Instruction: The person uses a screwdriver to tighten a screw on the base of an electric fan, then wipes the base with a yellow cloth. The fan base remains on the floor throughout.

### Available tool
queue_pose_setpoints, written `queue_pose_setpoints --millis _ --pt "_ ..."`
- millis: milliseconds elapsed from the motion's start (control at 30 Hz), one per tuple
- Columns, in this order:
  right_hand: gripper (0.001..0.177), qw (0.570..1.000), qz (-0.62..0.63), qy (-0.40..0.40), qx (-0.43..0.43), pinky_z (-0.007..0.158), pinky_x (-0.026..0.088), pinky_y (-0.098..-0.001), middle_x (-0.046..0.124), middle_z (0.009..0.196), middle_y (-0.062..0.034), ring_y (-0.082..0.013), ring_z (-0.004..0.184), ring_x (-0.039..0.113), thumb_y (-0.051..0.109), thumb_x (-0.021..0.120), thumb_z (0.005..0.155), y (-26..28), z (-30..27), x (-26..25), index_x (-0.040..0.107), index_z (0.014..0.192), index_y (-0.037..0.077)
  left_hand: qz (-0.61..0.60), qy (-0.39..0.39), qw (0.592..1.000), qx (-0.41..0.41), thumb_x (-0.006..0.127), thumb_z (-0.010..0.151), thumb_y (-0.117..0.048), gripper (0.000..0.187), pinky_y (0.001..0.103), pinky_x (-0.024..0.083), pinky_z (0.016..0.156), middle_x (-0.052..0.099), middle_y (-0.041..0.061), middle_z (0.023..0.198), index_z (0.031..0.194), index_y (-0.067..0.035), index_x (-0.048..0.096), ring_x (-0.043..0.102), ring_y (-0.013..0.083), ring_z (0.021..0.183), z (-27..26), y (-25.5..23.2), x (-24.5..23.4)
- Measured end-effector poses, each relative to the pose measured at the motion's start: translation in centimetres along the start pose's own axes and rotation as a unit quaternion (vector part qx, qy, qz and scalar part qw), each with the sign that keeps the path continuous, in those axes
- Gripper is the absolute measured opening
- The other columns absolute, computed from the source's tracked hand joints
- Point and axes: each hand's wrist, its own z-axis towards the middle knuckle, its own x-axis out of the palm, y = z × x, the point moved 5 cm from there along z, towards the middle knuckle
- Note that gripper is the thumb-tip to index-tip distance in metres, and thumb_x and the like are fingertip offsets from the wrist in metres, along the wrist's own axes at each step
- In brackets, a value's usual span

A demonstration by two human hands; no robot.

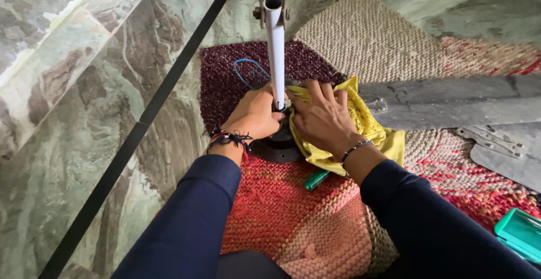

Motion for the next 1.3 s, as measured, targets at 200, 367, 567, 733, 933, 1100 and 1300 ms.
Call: queue_pose_setpoints --millis 200,367,567,733,933,1100,1300 --pt "0.057 0.998 -0.021 -0.027 0.052 0.099 0.034 -0.0670 0.037 0.156 -0.0128 -0.0389 0.137 0.037 0.032 0.049 0.092 0.9 -0.8 0.9 0.053 0.148 0.021 0.002 -0.006 0.999 -0.041 0.077 0.082 -0.011 0.046 0.043 0.057 0.090 0.075 0.011 0.107 0.124 -0.015 0.057 0.071 0.0339 0.102 -0.5 0.0 0.4" --pt "0.058 0.993 -0.005 -0.058 0.102 0.100 0.036 -0.0642 0.039 0.161 -0.0095 -0.0342 0.142 0.040 0.029 0.050 0.092 3.1 -3.4 1.6 0.049 0.147 0.010 0.013 -0.021 0.999 -0.038 0.078 0.083 -0.012 0.047 0.044 0.056 0.091 0.074 0.012 0.107 0.125 -0.015 0.057 0.070 0.0348 0.104 -0.4 -0.2 0.4" --pt "0.054 0.997 0.039 -0.064 0.016 0.106 0.036 -0.0564 0.041 0.162 -0.0101 -0.0343 0.141 0.041 0.026 0.048 0.099 3.5 -6.7 0.9 0.048 0.151 0.008 0.013 -0.007 0.999 -0.037 0.077 0.084 -0.013 0.038 0.041 0.057 0.093 0.075 0.011 0.106 0.118 -0.011 0.061 0.073 0.0314 0.102 -0.1 -0.2 0.5" --pt "0.054 0.998 -0.013 -0.024 -0.053 0.104 0.034 -0.0572 0.042 0.159 -0.0045 -0.0345 0.142 0.039 0.028 0.050 0.095 1.9 -7.7 -0.3 0.051 0.148 0.018 0.006 -0.003 0.999 -0.040 0.076 0.084 -0.009 0.046 0.041 0.057 0.093 0.074 0.013 0.109 0.126 -0.012 0.058 0.072 0.0326 0.104 -0.3 -0.4 0.1" --pt "0.051 1.000 -0.010 -0.021 -0.001 0.104 0.034 -0.0607 0.043 0.160 -0.0026 -0.0347 0.144 0.037 0.025 0.051 0.096 0.9 -5.4 0.0 0.053 0.147 0.022 0.006 0.012 1.000 -0.016 0.076 0.082 -0.008 0.051 0.043 0.056 0.092 0.074 0.014 0.110 0.128 -0.011 0.056 0.070 0.0358 0.105 -0.1 -0.2 0.0" --pt "0.056 1.000 -0.024 0.016 -0.003 0.103 0.034 -0.0627 0.036 0.162 -0.0058 -0.0376 0.146 0.032 0.019 0.054 0.091 -0.6 -2.1 0.1 0.055 0.145 0.030 -0.003 0.006 1.000 0.009 0.076 0.080 -0.006 0.057 0.045 0.057 0.089 0.074 0.016 0.107 0.131 -0.010 0.052 0.070 0.0374 0.103 0.1 -0.2 -0.1" --pt "0.059 0.992 -0.097 0.075 -0.026 0.106 0.030 -0.0654 0.030 0.163 -0.0092 -0.0362 0.145 0.030 0.021 0.058 0.086 -1.3 1.7 0.7 0.054 0.143 0.038 -0.001 0.020 1.000 -0.014 0.076 0.079 -0.006 0.064 0.045 0.059 0.087 0.074 0.017 0.106 0.136 -0.014 0.049 0.072 0.0379 0.102 0.0 0.0 0.0"
